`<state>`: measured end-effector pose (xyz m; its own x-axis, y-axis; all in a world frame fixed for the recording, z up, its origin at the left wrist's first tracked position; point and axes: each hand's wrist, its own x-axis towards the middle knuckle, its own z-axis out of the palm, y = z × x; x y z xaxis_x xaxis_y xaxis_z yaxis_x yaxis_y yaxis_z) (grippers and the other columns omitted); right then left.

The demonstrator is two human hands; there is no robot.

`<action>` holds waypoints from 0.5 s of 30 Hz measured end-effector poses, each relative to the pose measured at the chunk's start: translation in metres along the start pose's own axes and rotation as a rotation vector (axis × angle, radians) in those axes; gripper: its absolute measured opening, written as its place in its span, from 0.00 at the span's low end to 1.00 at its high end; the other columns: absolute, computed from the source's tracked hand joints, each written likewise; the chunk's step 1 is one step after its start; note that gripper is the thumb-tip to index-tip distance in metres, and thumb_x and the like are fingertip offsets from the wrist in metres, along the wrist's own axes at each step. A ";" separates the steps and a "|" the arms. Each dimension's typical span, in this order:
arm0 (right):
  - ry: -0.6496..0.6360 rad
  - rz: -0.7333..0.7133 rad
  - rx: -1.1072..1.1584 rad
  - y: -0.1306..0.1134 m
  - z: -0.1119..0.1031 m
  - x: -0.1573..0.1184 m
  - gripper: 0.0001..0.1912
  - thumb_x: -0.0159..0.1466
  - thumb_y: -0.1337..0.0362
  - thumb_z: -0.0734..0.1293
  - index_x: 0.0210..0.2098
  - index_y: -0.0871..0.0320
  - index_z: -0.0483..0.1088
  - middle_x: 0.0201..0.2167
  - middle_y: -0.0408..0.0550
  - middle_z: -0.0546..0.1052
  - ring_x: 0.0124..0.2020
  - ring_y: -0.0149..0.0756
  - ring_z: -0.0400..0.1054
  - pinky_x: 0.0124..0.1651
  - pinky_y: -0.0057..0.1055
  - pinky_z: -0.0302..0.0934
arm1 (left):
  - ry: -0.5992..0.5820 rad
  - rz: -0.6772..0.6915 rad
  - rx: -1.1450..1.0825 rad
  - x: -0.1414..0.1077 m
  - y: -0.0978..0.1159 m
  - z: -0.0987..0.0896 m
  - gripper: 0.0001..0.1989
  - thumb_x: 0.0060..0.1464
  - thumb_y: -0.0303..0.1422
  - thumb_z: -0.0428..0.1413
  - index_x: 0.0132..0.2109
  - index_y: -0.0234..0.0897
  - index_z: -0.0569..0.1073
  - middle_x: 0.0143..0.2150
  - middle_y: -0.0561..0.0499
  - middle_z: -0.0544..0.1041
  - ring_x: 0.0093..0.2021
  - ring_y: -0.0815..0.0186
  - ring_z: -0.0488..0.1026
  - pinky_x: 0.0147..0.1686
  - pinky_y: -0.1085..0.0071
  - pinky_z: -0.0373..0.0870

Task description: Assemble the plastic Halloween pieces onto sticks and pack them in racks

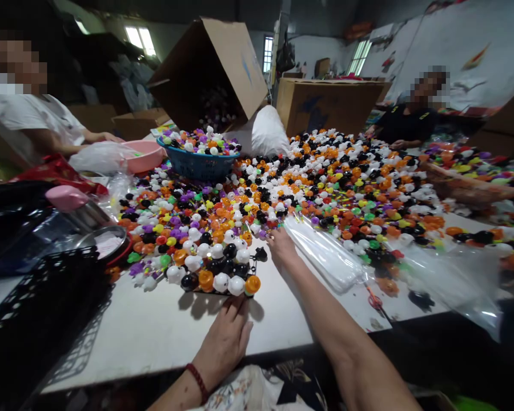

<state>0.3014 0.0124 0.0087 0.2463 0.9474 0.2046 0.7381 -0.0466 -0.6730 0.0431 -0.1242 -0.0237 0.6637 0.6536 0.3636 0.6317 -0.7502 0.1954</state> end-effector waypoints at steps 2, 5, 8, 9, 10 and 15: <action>0.015 0.008 -0.010 0.001 0.005 0.005 0.05 0.61 0.71 0.66 0.36 0.58 0.74 0.43 0.57 0.73 0.45 0.45 0.66 0.47 0.37 0.60 | 0.031 -0.007 -0.007 -0.001 0.000 -0.001 0.21 0.63 0.31 0.51 0.62 0.34 0.65 0.62 0.39 0.69 0.63 0.52 0.66 0.59 0.52 0.71; 0.036 0.028 0.009 0.002 0.005 -0.005 0.05 0.61 0.71 0.65 0.35 0.58 0.72 0.39 0.58 0.73 0.43 0.45 0.66 0.46 0.38 0.59 | 0.077 -0.020 -0.012 -0.004 -0.001 0.000 0.19 0.62 0.29 0.51 0.60 0.35 0.67 0.58 0.38 0.72 0.59 0.52 0.69 0.55 0.52 0.74; 0.041 0.082 0.057 0.005 -0.001 -0.029 0.04 0.61 0.70 0.65 0.36 0.58 0.71 0.35 0.55 0.74 0.40 0.44 0.67 0.43 0.36 0.59 | 0.103 -0.018 -0.020 -0.004 -0.002 0.002 0.20 0.62 0.29 0.52 0.60 0.34 0.67 0.57 0.38 0.72 0.58 0.50 0.69 0.55 0.51 0.74; 0.034 0.104 0.080 0.006 -0.004 -0.038 0.04 0.61 0.69 0.65 0.36 0.58 0.71 0.34 0.54 0.74 0.39 0.42 0.67 0.41 0.34 0.59 | 0.105 -0.013 -0.027 -0.004 -0.003 0.002 0.20 0.62 0.29 0.52 0.61 0.34 0.66 0.58 0.38 0.72 0.59 0.50 0.68 0.55 0.50 0.73; 0.018 0.125 0.109 0.007 -0.006 -0.046 0.03 0.61 0.68 0.65 0.35 0.58 0.71 0.32 0.53 0.74 0.37 0.41 0.67 0.39 0.33 0.59 | 0.102 -0.012 -0.036 -0.004 -0.003 0.002 0.21 0.62 0.29 0.52 0.61 0.34 0.66 0.58 0.38 0.71 0.59 0.50 0.68 0.56 0.50 0.73; -0.129 0.202 0.323 0.008 -0.012 -0.065 0.09 0.62 0.60 0.63 0.29 0.58 0.69 0.21 0.41 0.69 0.22 0.30 0.61 0.26 0.26 0.56 | 0.049 -0.028 -0.070 -0.003 -0.005 0.003 0.23 0.62 0.30 0.52 0.63 0.37 0.63 0.62 0.38 0.67 0.65 0.47 0.62 0.58 0.46 0.70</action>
<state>0.2987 -0.0537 -0.0010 0.2705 0.9622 -0.0318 0.4424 -0.1536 -0.8836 0.0393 -0.1222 -0.0287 0.6244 0.6702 0.4013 0.6191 -0.7378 0.2689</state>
